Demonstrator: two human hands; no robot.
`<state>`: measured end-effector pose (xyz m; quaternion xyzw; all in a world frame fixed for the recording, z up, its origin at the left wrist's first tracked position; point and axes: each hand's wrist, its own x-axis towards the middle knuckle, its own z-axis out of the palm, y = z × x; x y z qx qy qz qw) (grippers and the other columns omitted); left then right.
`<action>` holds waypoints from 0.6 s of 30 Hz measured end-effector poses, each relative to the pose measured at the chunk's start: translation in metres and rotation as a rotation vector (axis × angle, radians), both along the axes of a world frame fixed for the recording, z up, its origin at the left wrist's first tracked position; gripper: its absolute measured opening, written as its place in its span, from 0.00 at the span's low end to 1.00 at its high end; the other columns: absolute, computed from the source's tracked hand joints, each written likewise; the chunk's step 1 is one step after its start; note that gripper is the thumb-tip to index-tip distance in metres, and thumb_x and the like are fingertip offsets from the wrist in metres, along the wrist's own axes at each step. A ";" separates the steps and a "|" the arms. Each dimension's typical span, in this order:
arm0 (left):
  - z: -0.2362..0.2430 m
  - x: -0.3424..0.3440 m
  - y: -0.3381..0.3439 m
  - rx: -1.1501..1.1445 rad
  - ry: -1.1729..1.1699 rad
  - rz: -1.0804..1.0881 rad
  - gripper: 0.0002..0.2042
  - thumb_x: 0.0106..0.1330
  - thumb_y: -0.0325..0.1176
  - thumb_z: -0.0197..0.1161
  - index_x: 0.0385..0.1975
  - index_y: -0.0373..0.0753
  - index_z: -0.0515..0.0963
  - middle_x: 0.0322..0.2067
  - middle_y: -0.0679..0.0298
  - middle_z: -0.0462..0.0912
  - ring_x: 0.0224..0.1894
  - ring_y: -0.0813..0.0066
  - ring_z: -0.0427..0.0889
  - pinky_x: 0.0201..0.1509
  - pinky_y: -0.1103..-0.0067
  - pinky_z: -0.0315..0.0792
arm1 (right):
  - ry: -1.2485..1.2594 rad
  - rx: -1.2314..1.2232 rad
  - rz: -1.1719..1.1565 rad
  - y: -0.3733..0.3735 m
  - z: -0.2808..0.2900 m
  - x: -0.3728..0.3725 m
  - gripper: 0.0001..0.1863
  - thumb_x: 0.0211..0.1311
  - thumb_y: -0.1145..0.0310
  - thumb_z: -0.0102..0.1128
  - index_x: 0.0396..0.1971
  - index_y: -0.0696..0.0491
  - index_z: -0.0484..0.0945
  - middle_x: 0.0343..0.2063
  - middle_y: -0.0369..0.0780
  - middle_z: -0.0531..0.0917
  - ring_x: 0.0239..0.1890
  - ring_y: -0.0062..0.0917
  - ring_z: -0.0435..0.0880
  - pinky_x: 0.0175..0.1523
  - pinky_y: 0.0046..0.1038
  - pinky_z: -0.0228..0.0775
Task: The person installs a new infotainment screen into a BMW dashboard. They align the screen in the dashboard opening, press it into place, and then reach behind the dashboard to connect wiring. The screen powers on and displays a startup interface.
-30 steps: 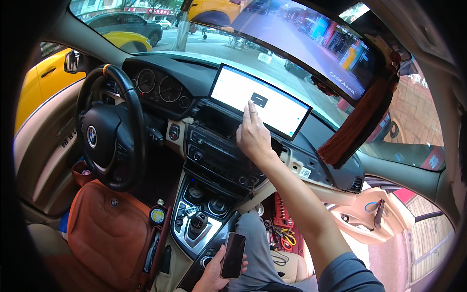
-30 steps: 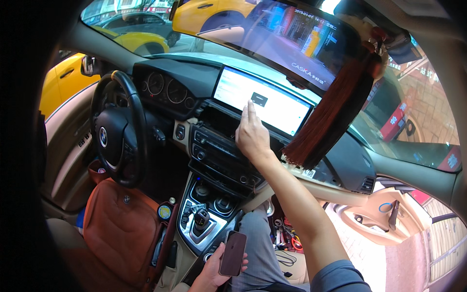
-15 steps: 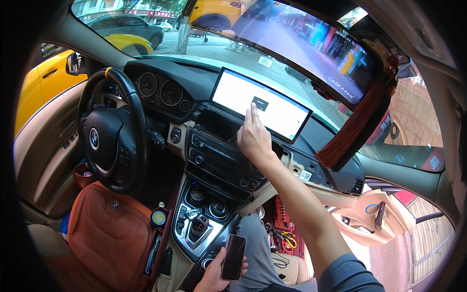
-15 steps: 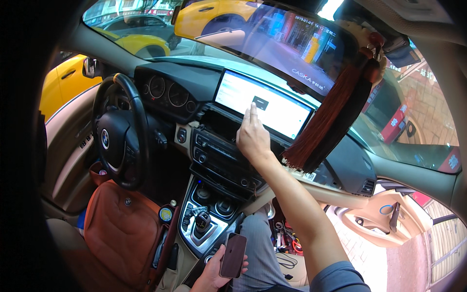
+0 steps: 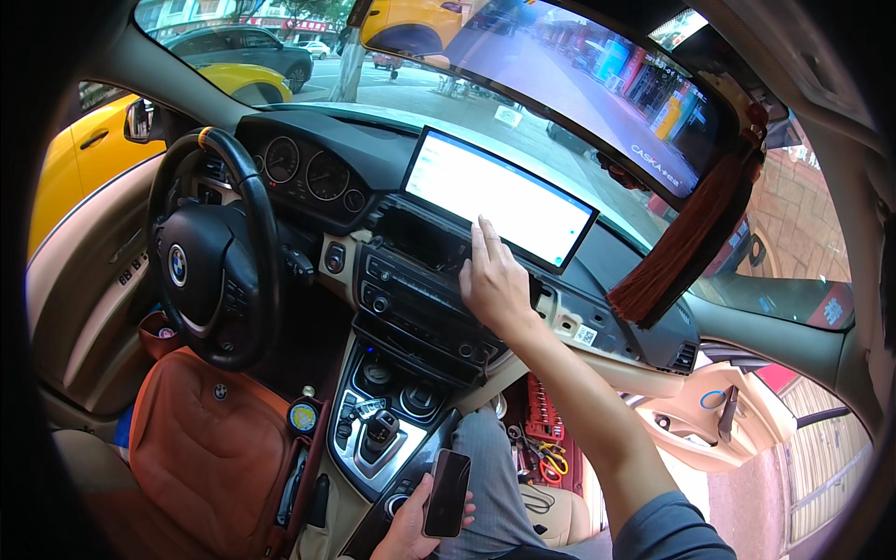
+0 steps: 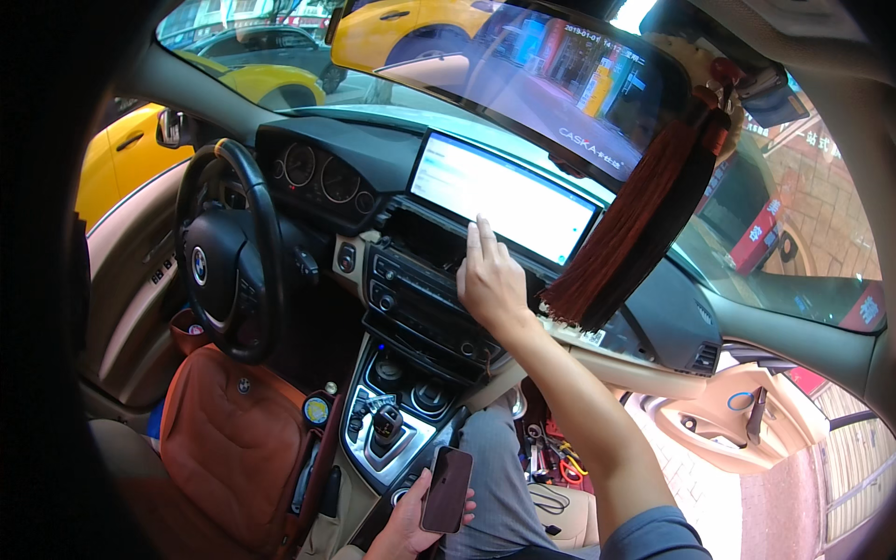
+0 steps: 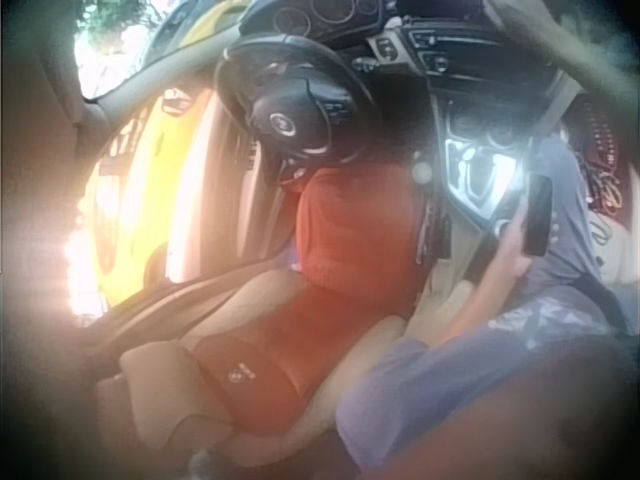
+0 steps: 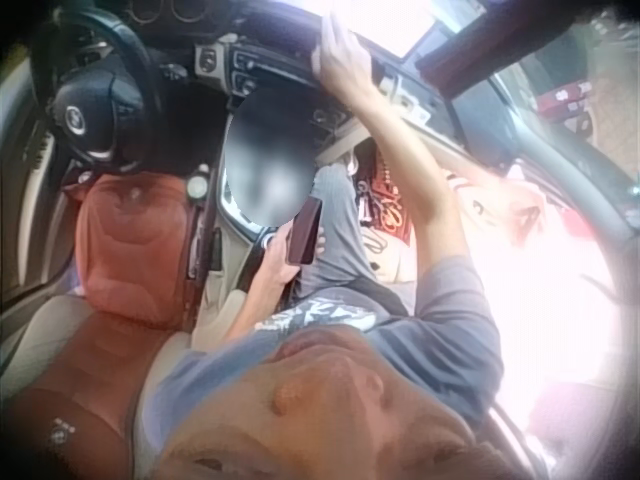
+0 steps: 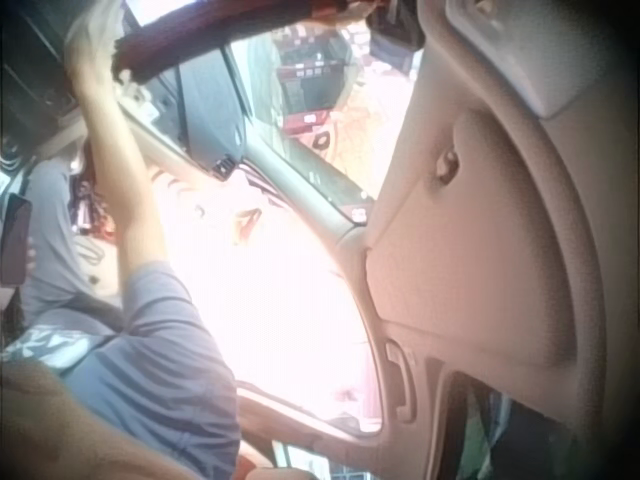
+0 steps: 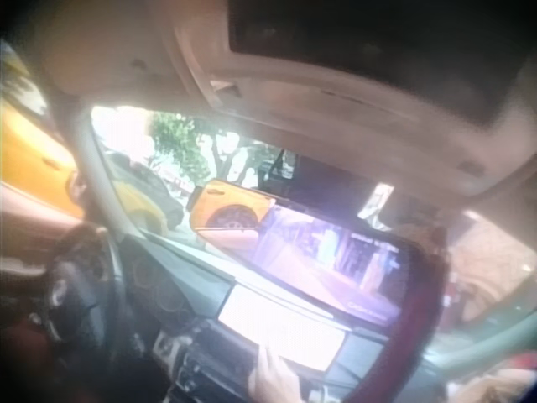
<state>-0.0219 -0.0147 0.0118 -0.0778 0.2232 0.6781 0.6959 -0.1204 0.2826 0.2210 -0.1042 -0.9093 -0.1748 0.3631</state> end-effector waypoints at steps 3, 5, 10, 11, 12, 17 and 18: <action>0.000 0.001 0.000 -0.003 0.009 0.001 0.34 0.81 0.58 0.36 0.69 0.31 0.64 0.56 0.44 0.78 0.54 0.48 0.81 0.57 0.56 0.78 | 0.011 0.021 0.055 -0.004 -0.004 0.010 0.30 0.60 0.74 0.60 0.62 0.69 0.69 0.64 0.57 0.74 0.55 0.47 0.82 0.55 0.37 0.80; 0.001 0.001 0.000 -0.006 0.013 0.000 0.34 0.81 0.58 0.36 0.69 0.31 0.64 0.56 0.44 0.78 0.55 0.48 0.81 0.57 0.55 0.78 | 0.003 0.014 0.065 -0.007 -0.005 0.016 0.29 0.59 0.75 0.61 0.62 0.68 0.70 0.63 0.56 0.74 0.54 0.47 0.82 0.56 0.38 0.79; 0.002 0.002 0.000 0.000 0.028 0.004 0.34 0.81 0.58 0.36 0.69 0.33 0.66 0.56 0.44 0.79 0.54 0.48 0.82 0.57 0.56 0.78 | 0.046 -0.074 0.141 -0.019 -0.012 0.055 0.29 0.58 0.78 0.62 0.61 0.67 0.71 0.63 0.55 0.75 0.57 0.47 0.80 0.61 0.39 0.75; 0.002 0.003 0.000 0.010 0.040 0.004 0.34 0.81 0.59 0.37 0.69 0.34 0.66 0.56 0.44 0.79 0.54 0.48 0.82 0.57 0.56 0.78 | 0.044 -0.101 0.146 -0.022 -0.018 0.069 0.29 0.57 0.79 0.62 0.61 0.67 0.71 0.63 0.55 0.75 0.57 0.47 0.80 0.61 0.39 0.75; 0.001 0.004 0.000 0.017 0.051 0.000 0.33 0.81 0.59 0.37 0.69 0.34 0.67 0.56 0.44 0.79 0.53 0.48 0.82 0.57 0.56 0.78 | 0.038 -0.134 0.147 -0.025 -0.026 0.085 0.29 0.57 0.80 0.62 0.61 0.66 0.71 0.63 0.55 0.75 0.57 0.47 0.80 0.61 0.39 0.75; -0.002 0.014 0.003 0.036 0.045 0.001 0.33 0.79 0.60 0.41 0.67 0.35 0.68 0.55 0.45 0.80 0.51 0.49 0.83 0.54 0.56 0.79 | 0.122 -0.347 0.105 -0.018 -0.100 0.194 0.23 0.56 0.81 0.61 0.54 0.65 0.77 0.49 0.53 0.84 0.50 0.47 0.83 0.57 0.40 0.76; -0.002 0.017 0.004 0.009 0.073 -0.010 0.33 0.79 0.60 0.41 0.67 0.35 0.69 0.55 0.46 0.80 0.51 0.50 0.83 0.54 0.56 0.79 | 0.193 -0.437 0.064 -0.010 -0.118 0.214 0.20 0.59 0.80 0.60 0.53 0.63 0.78 0.46 0.54 0.84 0.47 0.48 0.84 0.56 0.39 0.77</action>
